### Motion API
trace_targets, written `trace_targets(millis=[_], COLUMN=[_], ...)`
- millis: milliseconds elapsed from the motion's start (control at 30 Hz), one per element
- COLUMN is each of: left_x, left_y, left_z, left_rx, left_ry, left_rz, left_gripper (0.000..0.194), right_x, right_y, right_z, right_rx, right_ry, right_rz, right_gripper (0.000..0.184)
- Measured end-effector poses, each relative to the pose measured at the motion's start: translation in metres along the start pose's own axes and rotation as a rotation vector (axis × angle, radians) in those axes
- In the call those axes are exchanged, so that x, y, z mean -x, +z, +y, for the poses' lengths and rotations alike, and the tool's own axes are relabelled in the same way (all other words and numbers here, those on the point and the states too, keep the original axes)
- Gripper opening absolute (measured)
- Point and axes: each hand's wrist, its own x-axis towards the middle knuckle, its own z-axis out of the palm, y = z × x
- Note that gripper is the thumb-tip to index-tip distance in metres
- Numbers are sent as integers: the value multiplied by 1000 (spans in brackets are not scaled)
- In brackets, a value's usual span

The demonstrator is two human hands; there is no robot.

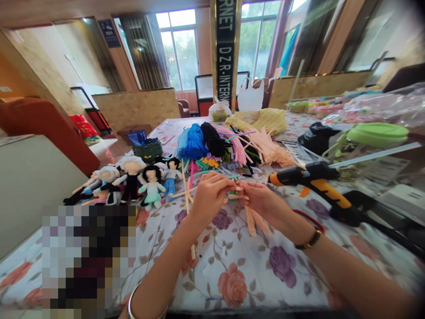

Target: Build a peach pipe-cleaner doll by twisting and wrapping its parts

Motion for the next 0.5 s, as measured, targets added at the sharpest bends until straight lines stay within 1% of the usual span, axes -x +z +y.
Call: trace_targets(millis=[133, 267, 367, 433, 500], left_x=[2, 3, 3, 4, 4], left_y=[-3, -5, -4, -3, -2], left_z=[1, 2, 2, 1, 1], left_rx=[-160, -229, -263, -290, -322], left_ry=[79, 164, 185, 179, 182], left_rz=[46, 76, 84, 100, 114], left_gripper=[19, 20, 17, 16, 16], right_x=[0, 1, 1, 0, 1], right_y=[1, 3, 2, 2, 2], right_z=[-1, -3, -3, -1, 1], right_rx=[74, 95, 98, 92, 88], right_ry=[-22, -10, -13, -33, -63], right_rz=[-4, 8, 95, 166, 209], right_gripper=[25, 27, 26, 27, 27])
